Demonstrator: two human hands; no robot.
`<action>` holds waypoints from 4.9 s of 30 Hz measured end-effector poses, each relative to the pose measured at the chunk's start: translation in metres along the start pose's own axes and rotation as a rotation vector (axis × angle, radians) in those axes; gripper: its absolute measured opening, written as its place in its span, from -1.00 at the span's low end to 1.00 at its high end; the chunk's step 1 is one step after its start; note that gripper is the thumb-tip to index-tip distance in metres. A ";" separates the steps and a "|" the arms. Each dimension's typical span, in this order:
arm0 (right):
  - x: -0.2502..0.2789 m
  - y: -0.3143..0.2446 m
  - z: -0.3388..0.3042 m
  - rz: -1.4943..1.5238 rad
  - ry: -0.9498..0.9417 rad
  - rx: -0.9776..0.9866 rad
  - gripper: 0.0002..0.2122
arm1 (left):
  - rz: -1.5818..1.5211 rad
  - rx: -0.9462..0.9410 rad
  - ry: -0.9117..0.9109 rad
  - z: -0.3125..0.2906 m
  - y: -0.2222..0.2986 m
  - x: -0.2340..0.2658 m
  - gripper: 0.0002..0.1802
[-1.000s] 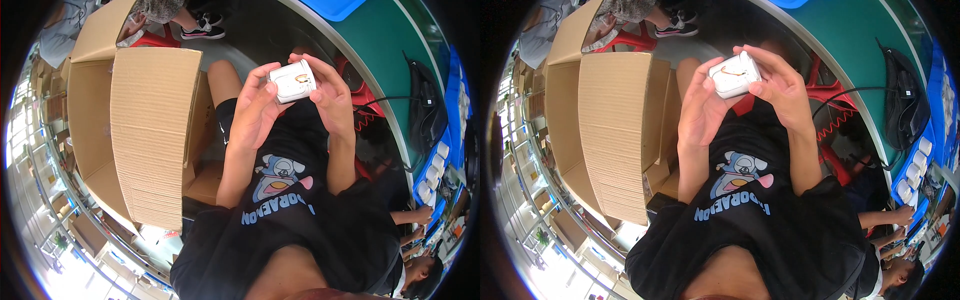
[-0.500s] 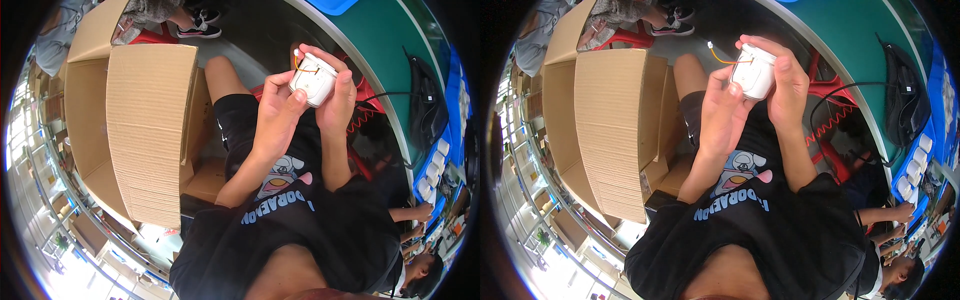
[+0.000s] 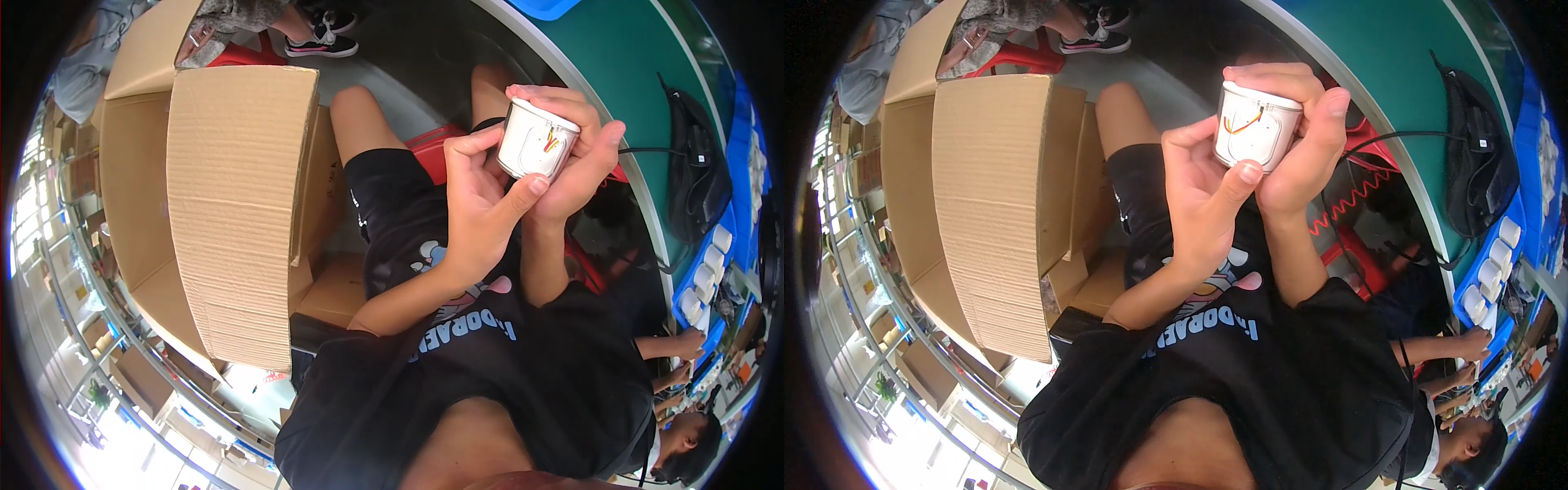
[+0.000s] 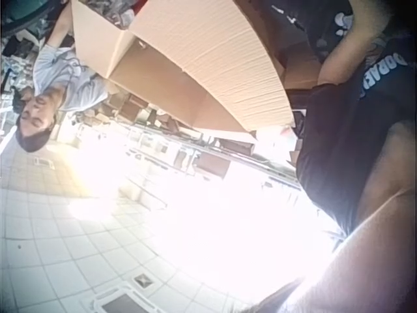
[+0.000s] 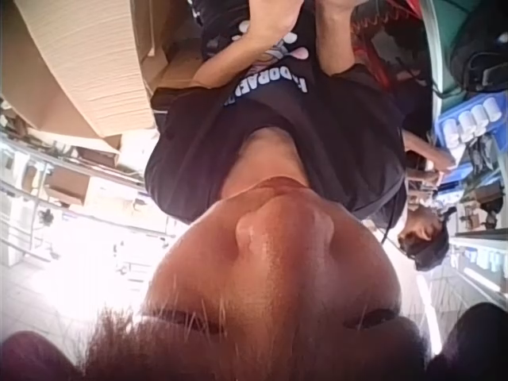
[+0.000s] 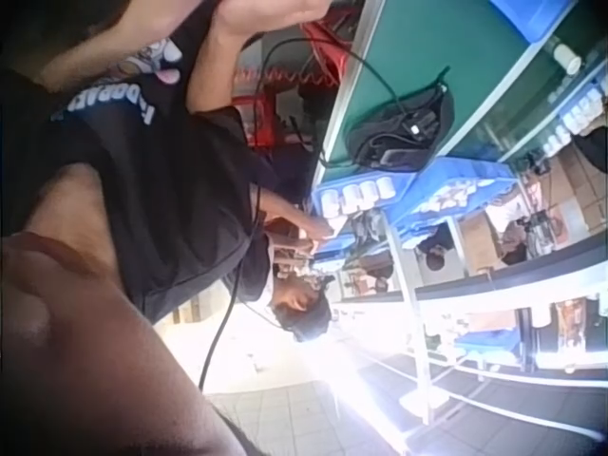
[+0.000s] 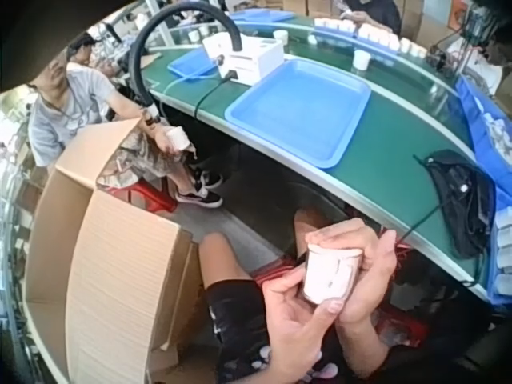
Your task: The person packs white cylindrical electronic components by hand, first placing them into plastic cups, then transferring the filled cups into a cardboard shipping box.
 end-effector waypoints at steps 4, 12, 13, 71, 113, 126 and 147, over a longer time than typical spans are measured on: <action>0.004 0.002 0.005 0.071 -0.069 -0.003 -0.33 | -0.015 -0.020 0.001 0.000 0.000 -0.003 -0.43; 0.008 0.007 0.014 -0.089 -0.288 -0.289 -0.30 | -0.174 0.287 0.072 0.015 -0.010 0.014 -0.56; 0.008 0.006 0.015 -0.112 -0.266 -0.352 -0.31 | -0.196 0.304 0.089 0.015 -0.009 0.012 -0.64; 0.010 0.025 0.021 0.262 -1.016 -0.286 -0.43 | 0.462 0.015 0.026 0.004 0.042 0.058 -0.32; 0.259 0.091 0.386 -1.484 0.399 0.168 -0.59 | 0.792 0.362 0.097 0.055 -0.193 0.271 -0.76; 0.321 0.179 0.406 -1.635 0.239 0.410 -0.42 | 0.887 0.082 -0.025 0.043 -0.029 0.123 -0.71; 0.272 0.208 0.354 -1.956 -0.085 0.246 -0.51 | 2.088 -0.017 0.319 0.121 0.342 0.381 -0.52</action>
Point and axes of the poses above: each hand's wrist, its own z-axis towards the middle knuckle, its own x-axis out of the back of the hand, y = z × x, the point moved 3 cm from there along z, towards the middle knuckle, and after that the axes turned 5 degrees about -z, right-handed, at the moved point
